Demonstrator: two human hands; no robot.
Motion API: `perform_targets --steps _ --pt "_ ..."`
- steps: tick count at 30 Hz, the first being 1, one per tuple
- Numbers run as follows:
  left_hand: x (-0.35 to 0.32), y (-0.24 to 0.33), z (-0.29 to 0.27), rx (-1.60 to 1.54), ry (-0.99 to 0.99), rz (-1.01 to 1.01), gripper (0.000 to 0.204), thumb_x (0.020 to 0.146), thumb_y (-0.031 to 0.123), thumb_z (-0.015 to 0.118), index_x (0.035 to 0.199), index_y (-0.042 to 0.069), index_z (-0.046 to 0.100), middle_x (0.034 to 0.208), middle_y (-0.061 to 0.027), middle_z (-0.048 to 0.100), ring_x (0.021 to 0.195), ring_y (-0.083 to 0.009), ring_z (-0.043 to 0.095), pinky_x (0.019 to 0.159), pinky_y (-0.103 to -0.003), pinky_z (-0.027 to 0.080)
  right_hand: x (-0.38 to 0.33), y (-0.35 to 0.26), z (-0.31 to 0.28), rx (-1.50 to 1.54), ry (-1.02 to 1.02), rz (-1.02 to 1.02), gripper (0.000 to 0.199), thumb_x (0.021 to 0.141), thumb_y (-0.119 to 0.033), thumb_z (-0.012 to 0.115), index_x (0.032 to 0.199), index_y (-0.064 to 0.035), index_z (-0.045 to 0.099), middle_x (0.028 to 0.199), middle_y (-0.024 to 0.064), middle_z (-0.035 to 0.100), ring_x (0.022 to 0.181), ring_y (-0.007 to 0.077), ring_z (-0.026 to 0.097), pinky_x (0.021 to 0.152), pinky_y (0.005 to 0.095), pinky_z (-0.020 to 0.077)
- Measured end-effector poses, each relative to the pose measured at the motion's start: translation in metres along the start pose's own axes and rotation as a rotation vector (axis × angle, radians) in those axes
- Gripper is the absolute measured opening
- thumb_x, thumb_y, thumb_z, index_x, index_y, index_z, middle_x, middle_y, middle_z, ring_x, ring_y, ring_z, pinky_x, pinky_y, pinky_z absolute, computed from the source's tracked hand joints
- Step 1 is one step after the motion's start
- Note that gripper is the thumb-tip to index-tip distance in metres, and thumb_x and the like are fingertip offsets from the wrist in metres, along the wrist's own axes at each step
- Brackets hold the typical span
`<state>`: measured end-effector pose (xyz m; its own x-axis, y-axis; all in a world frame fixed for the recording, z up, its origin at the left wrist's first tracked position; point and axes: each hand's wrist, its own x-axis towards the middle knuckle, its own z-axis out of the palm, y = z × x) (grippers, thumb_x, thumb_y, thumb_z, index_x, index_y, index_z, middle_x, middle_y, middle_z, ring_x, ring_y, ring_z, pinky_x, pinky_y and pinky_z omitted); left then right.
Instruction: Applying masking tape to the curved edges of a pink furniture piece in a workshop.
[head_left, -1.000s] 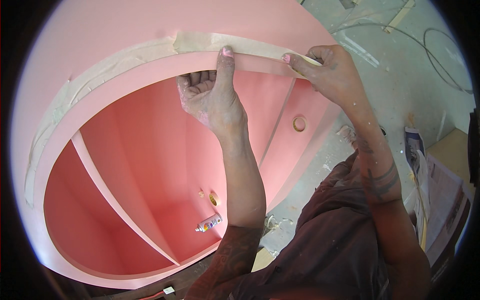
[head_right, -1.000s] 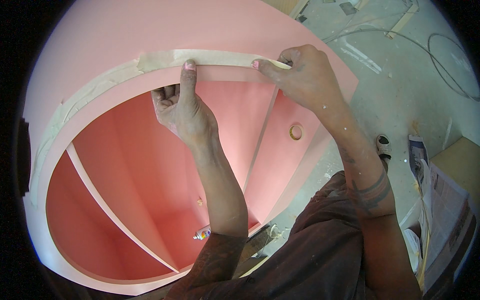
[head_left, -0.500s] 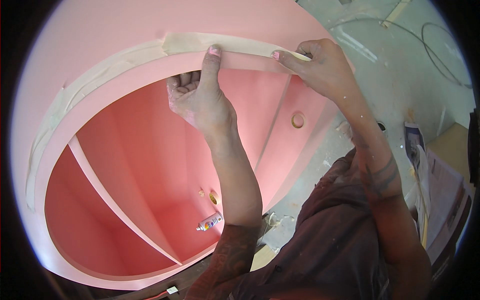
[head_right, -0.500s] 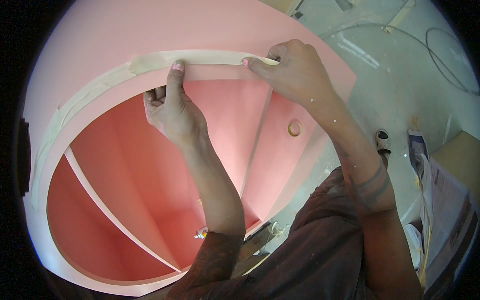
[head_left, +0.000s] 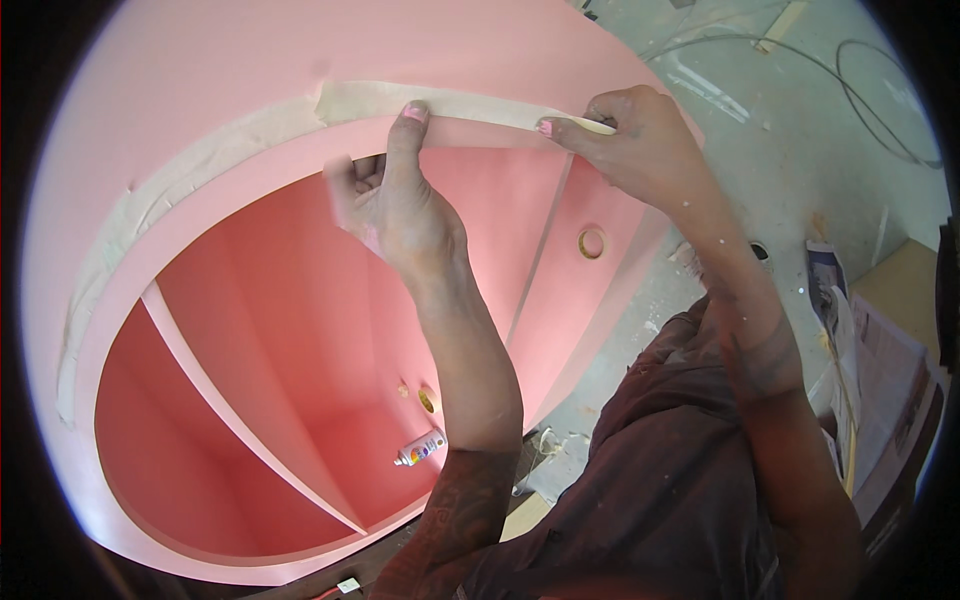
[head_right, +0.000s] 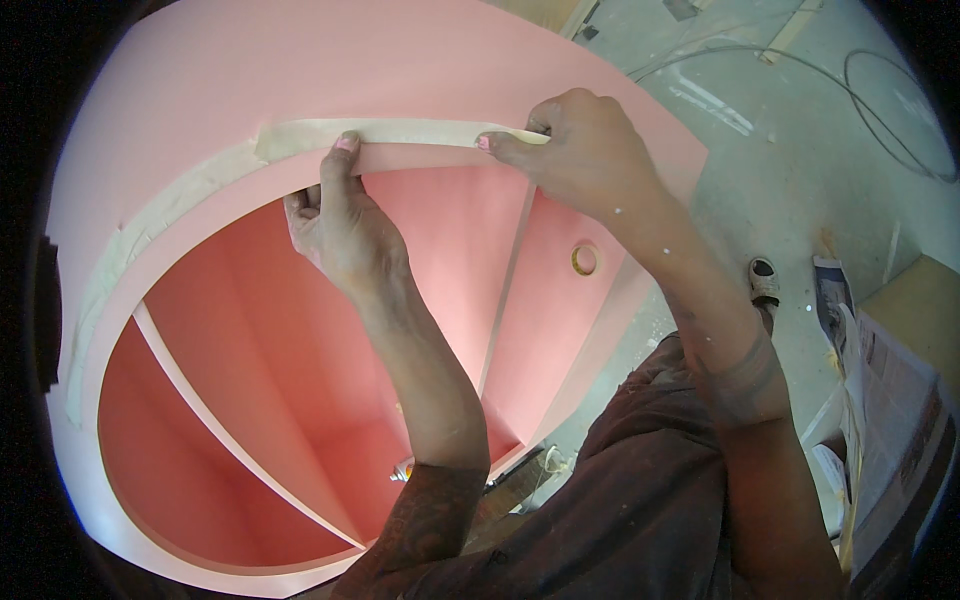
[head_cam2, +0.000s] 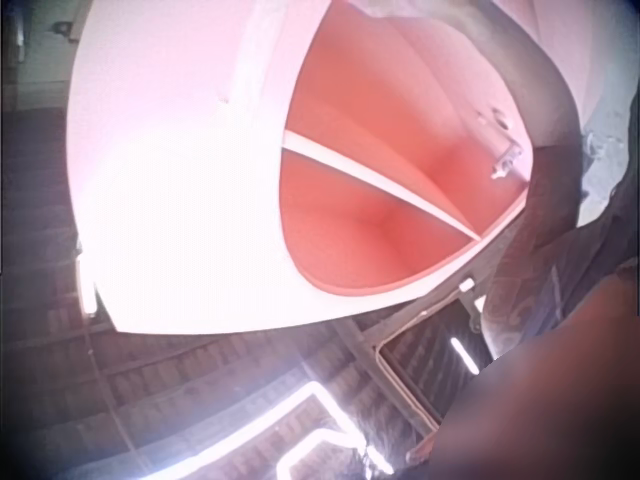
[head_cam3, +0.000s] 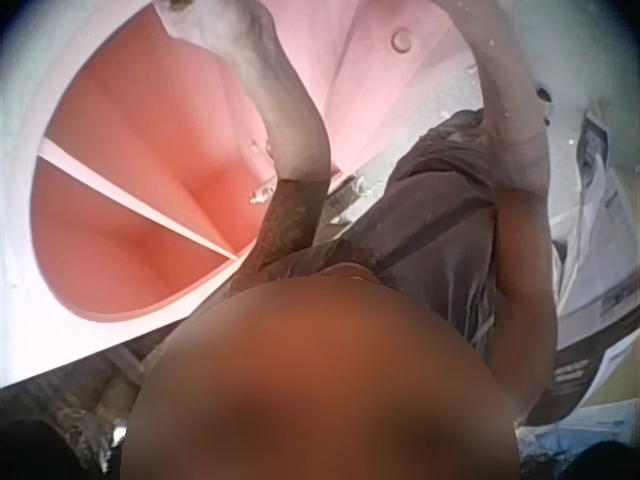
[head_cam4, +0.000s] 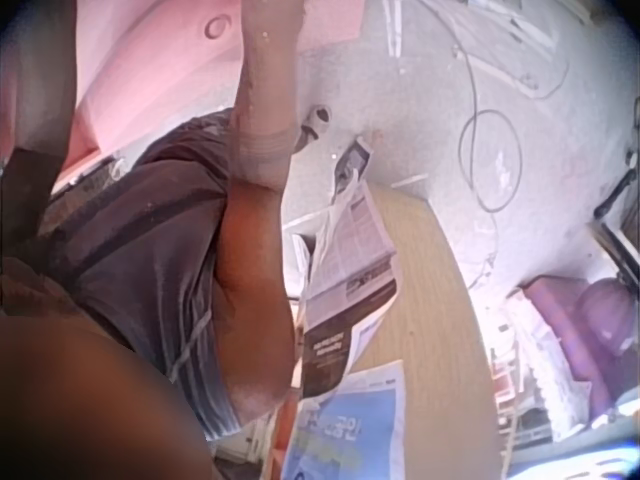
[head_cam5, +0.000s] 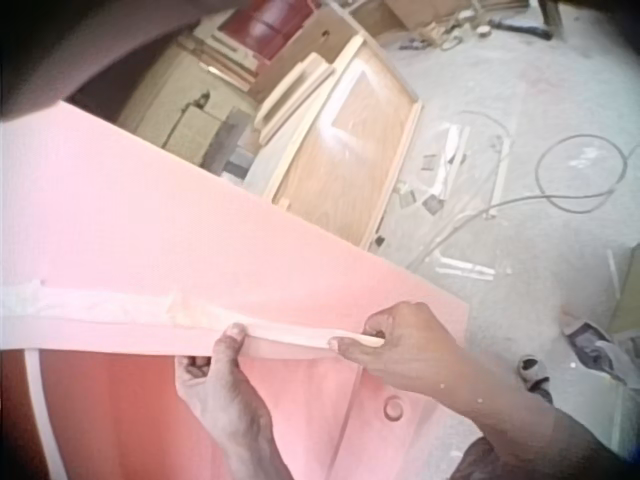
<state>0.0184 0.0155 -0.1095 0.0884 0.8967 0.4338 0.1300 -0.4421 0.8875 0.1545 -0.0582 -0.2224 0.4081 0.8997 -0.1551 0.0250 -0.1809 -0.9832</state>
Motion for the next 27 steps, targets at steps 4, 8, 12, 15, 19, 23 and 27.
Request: perform_targets --steps 4,8,12,15,19,23,27 --pt "-0.002 0.000 0.002 -0.019 0.020 -0.018 0.035 0.082 -0.007 0.079 0.113 -0.003 0.065 0.103 -0.0098 0.071 0.100 -0.0163 0.068 0.102 -0.033 0.053 0.009 0.002 0.009 -0.063 0.044 -0.051 0.053 0.085 -0.051 0.077 0.073 0.0002 0.074 0.055 0.0129 0.060 0.054 0.0280 0.062 0.058 0.0416 0.0502" --pt "-0.001 -0.001 0.000 0.000 0.014 0.003 0.037 0.082 -0.008 0.079 0.116 -0.004 0.064 0.106 -0.0110 0.071 0.101 -0.0166 0.068 0.101 -0.033 0.053 0.010 0.000 0.010 -0.012 0.001 0.008 0.054 0.085 -0.052 0.077 0.073 0.0003 0.074 0.056 0.0139 0.061 0.055 0.0293 0.062 0.059 0.0425 0.0509" --pt "-0.002 -0.001 0.001 0.004 0.010 0.007 0.038 0.083 -0.009 0.078 0.117 -0.004 0.064 0.108 -0.0117 0.071 0.103 -0.0170 0.068 0.101 -0.033 0.054 0.010 0.000 0.011 -0.008 -0.006 0.008 0.053 0.085 -0.051 0.078 0.073 0.0007 0.074 0.056 0.0140 0.061 0.055 0.0297 0.062 0.059 0.0428 0.0508" --pt "-0.004 0.001 0.003 0.000 0.006 0.031 0.039 0.083 -0.008 0.079 0.119 -0.005 0.063 0.109 -0.0121 0.071 0.104 -0.0172 0.068 0.101 -0.034 0.054 0.009 0.000 0.007 -0.041 -0.005 -0.011 0.052 0.085 -0.050 0.078 0.073 0.0012 0.074 0.057 0.0144 0.061 0.056 0.0299 0.062 0.059 0.0430 0.0507" --pt "-0.003 -0.001 0.001 0.016 -0.002 0.035 0.041 0.084 -0.009 0.078 0.121 -0.005 0.062 0.111 -0.0126 0.071 0.105 -0.0174 0.068 0.101 -0.035 0.054 0.003 -0.007 -0.008 -0.007 -0.082 0.106 0.052 0.084 -0.050 0.078 0.074 0.0011 0.074 0.059 0.0140 0.063 0.057 0.0294 0.063 0.060 0.0432 0.0505" --pt "-0.004 -0.001 0.004 0.018 0.000 0.047 0.041 0.085 -0.009 0.078 0.122 -0.004 0.062 0.112 -0.0128 0.070 0.104 -0.0178 0.068 0.101 -0.035 0.055 0.008 0.002 0.005 -0.044 0.012 -0.006 0.053 0.083 -0.051 0.078 0.074 0.0005 0.074 0.059 0.0136 0.063 0.058 0.0282 0.063 0.061 0.0428 0.0507" --pt "-0.006 0.002 0.005 0.012 0.007 0.052 0.041 0.085 -0.009 0.078 0.122 -0.004 0.062 0.112 -0.0128 0.070 0.104 -0.0178 0.068 0.101 -0.035 0.055 0.011 -0.008 0.007 -0.066 -0.038 0.038 0.052 0.085 -0.051 0.077 0.075 0.0001 0.074 0.059 0.0141 0.063 0.058 0.0288 0.064 0.062 0.0432 0.0522"
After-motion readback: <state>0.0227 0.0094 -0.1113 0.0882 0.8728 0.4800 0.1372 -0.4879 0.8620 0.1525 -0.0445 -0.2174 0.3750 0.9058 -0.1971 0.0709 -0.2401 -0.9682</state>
